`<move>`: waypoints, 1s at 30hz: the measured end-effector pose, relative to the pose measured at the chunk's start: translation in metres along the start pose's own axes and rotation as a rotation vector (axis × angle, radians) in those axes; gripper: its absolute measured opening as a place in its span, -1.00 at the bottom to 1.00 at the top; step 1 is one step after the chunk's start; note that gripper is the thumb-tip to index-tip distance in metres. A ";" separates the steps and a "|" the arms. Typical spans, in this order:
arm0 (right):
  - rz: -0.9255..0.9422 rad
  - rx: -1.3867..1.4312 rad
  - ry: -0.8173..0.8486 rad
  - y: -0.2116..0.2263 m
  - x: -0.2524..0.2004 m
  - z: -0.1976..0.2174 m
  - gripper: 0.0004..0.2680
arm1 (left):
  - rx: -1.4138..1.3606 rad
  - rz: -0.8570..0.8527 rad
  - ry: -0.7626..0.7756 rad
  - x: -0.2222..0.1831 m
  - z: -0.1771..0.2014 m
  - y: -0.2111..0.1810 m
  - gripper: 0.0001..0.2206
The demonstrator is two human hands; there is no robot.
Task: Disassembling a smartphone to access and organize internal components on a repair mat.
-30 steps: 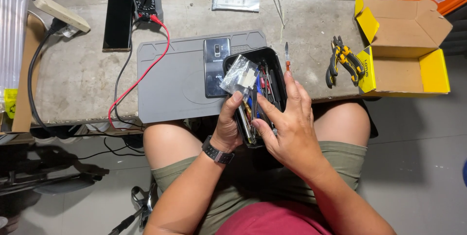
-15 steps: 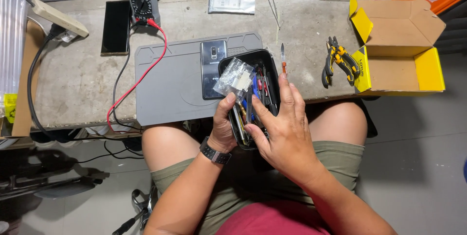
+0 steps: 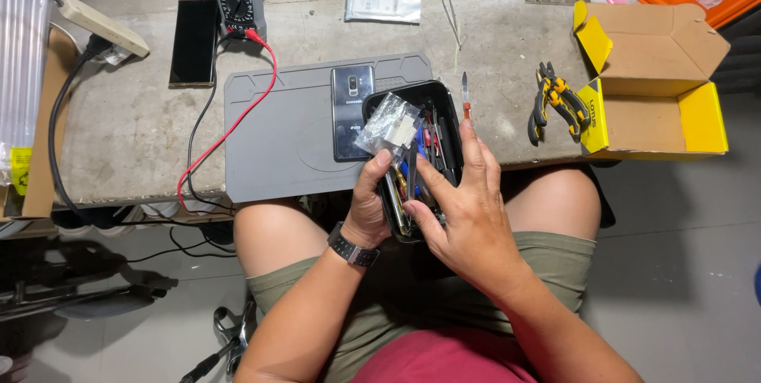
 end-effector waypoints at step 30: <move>0.103 0.262 -0.034 -0.051 0.056 0.038 -0.79 | 0.087 -0.143 -0.070 -0.020 -0.043 0.007 -0.59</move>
Point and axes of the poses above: each hand's wrist, its own x-axis towards the middle knuckle, its own z-axis out of the back of the hand, y = z × x, the point moved 1 cm from there along x, towards the middle knuckle, and after that the axes turned 10 degrees about -x, right-handed, at the moved point
